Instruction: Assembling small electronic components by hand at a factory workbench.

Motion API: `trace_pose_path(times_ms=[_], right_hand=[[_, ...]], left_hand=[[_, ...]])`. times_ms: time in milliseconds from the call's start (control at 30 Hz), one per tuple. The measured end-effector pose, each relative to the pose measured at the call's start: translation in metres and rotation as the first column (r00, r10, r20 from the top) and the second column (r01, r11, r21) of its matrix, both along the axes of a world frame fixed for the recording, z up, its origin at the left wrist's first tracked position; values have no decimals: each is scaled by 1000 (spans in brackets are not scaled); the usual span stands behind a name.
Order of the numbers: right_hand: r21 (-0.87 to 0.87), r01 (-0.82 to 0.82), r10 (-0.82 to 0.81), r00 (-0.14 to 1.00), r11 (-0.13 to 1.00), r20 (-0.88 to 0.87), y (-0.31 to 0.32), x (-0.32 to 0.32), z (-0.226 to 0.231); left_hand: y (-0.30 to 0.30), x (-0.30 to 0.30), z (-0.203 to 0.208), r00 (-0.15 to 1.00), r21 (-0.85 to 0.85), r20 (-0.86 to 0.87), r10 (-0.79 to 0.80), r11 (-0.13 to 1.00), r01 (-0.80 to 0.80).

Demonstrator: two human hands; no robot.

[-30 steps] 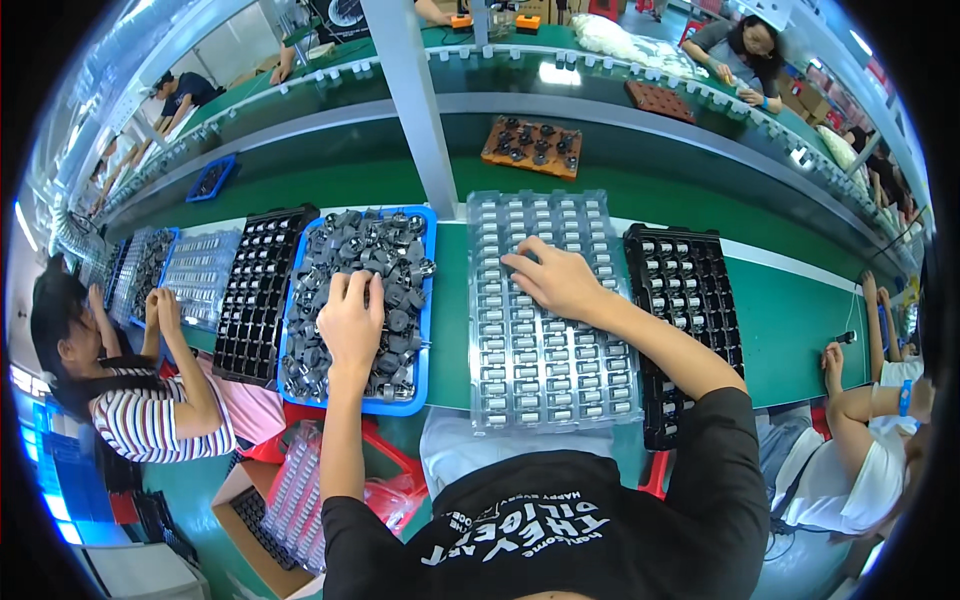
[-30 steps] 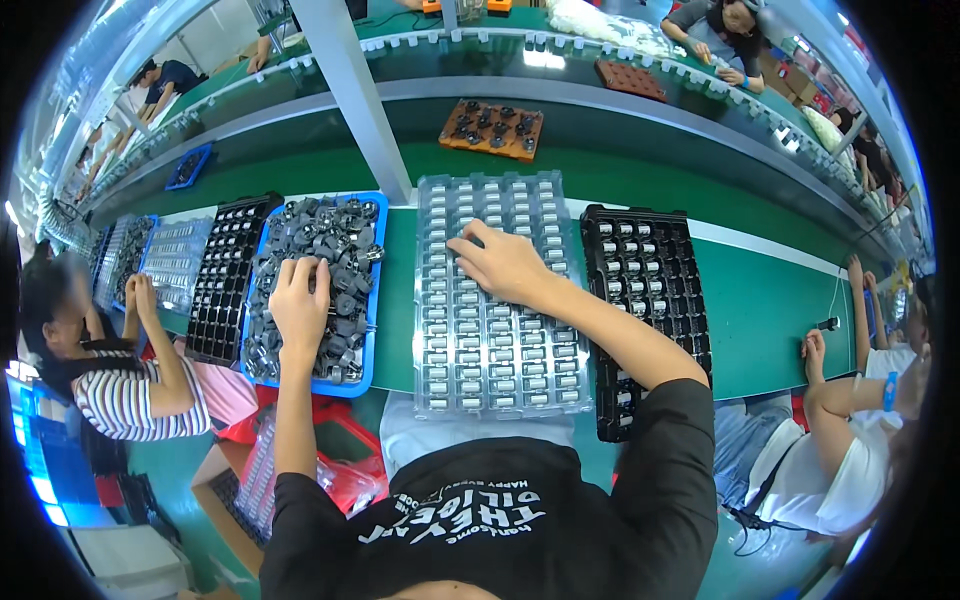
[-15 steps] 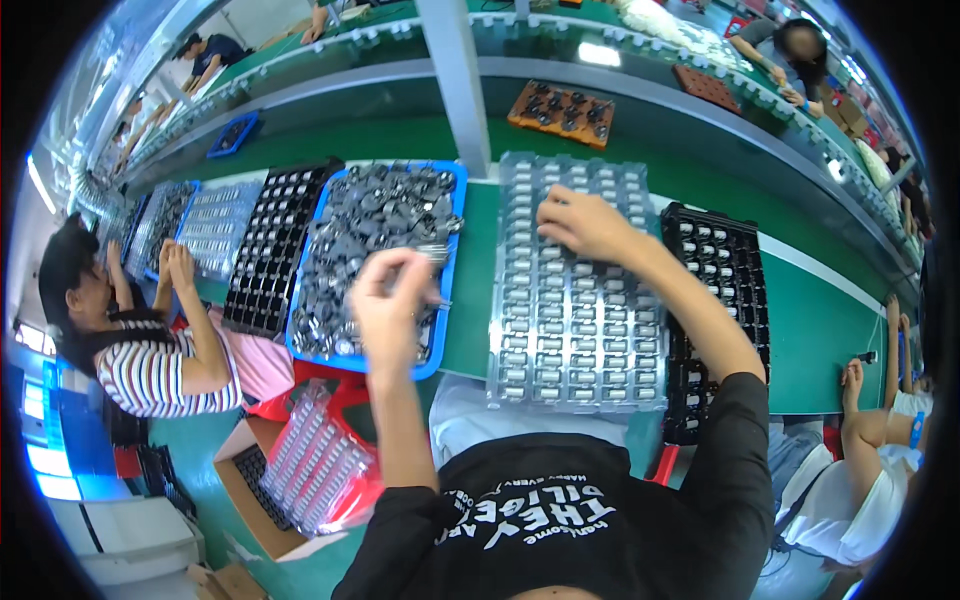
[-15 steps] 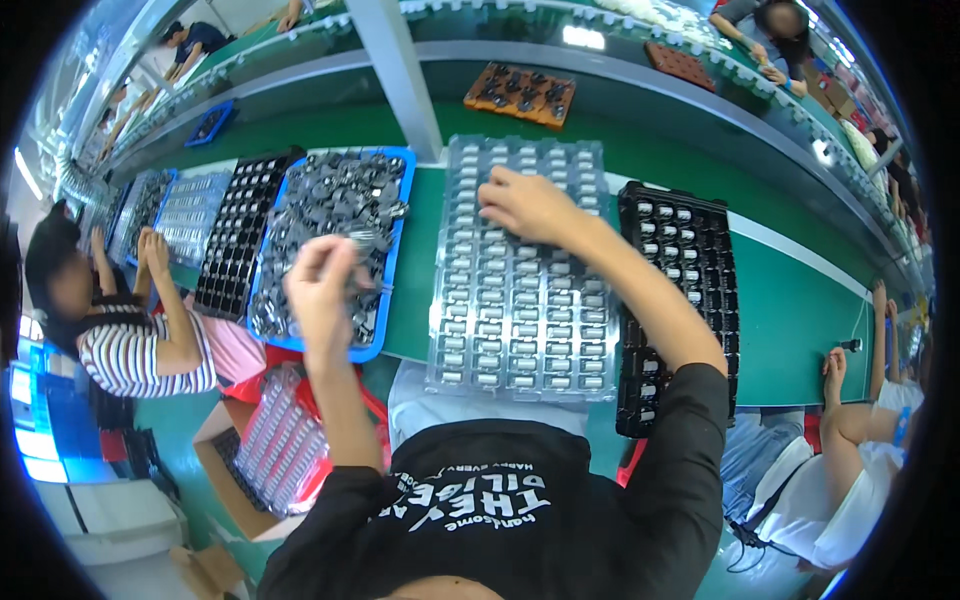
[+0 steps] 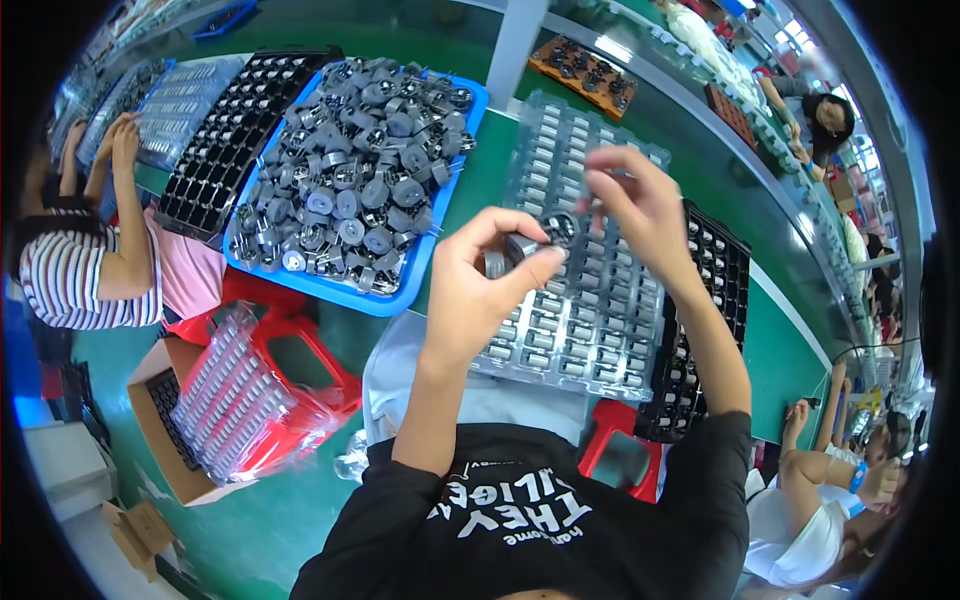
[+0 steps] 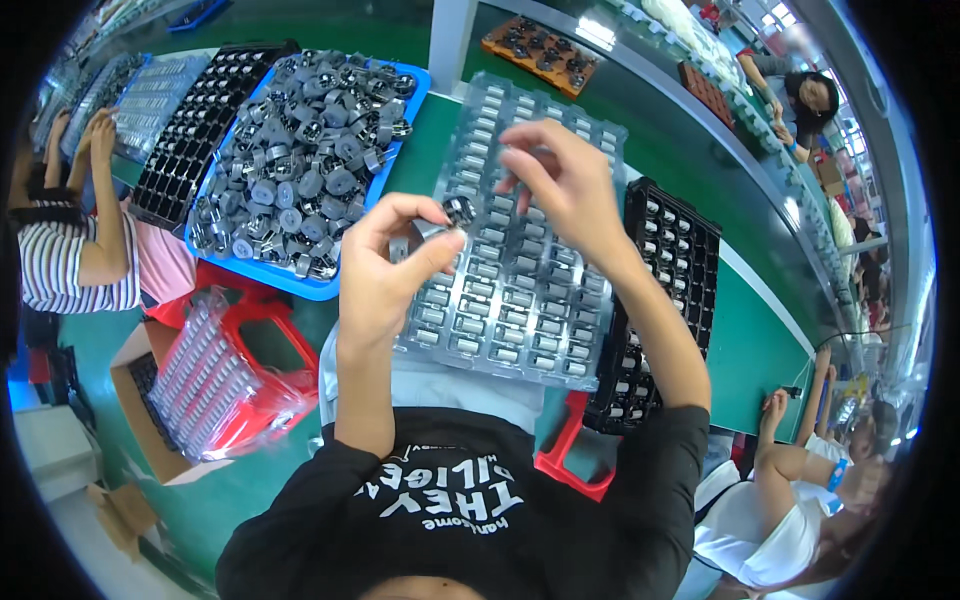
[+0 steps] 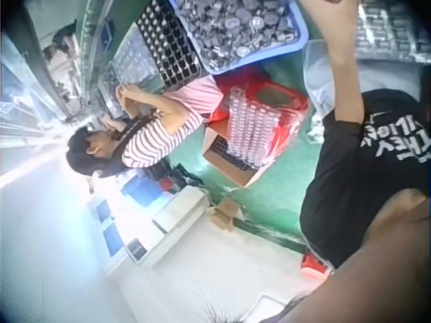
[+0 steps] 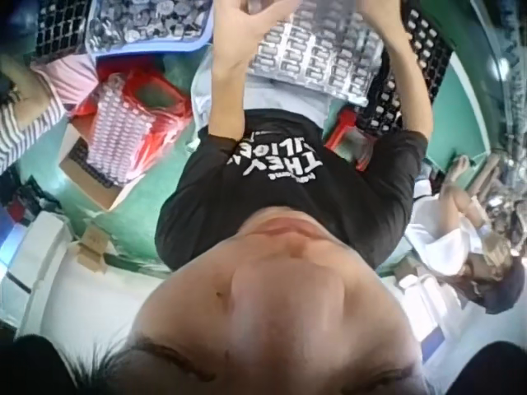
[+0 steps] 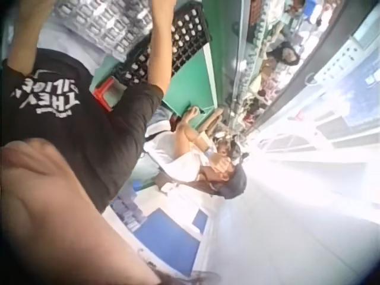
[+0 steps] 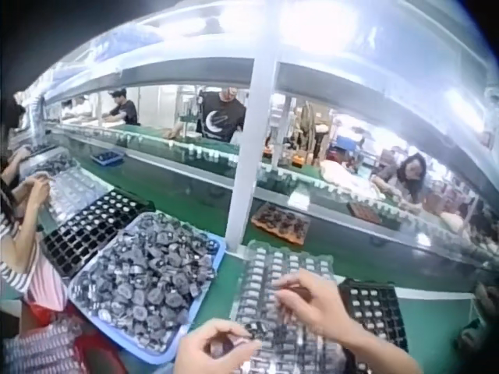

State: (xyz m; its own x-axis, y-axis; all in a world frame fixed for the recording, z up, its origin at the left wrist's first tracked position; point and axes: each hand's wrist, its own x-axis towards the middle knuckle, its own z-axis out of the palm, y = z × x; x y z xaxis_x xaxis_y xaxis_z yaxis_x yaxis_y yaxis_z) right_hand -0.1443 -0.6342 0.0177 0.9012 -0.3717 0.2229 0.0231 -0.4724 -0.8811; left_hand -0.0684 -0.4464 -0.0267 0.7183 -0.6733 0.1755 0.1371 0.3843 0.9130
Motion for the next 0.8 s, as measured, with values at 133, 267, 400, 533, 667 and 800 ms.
trace_pose_path(times_ms=[133,267,400,533,667,800], right_hand=[[51,-62,50,977,997,207,48,-41,20],[138,28,-33,999,990,32,54,-41,16],[46,94,-99,986,994,131,58,-46,-9],[-96,154,-133,971,983,200,70,-39,-11],[-266,262,-186,942,928,281,71,-30,-9],[-287,224,-140,948,932,286,71,-25,-6]], left_hand=[[11,2,-2,980,105,194,-32,994,11],[3,-9,6,989,23,42,-140,990,140],[-7,-17,2,991,17,101,-89,996,88],[-4,-15,2,989,70,138,-59,996,50],[-2,-12,-4,974,33,225,-23,999,16],[-1,-10,-3,982,44,189,-19,999,11]])
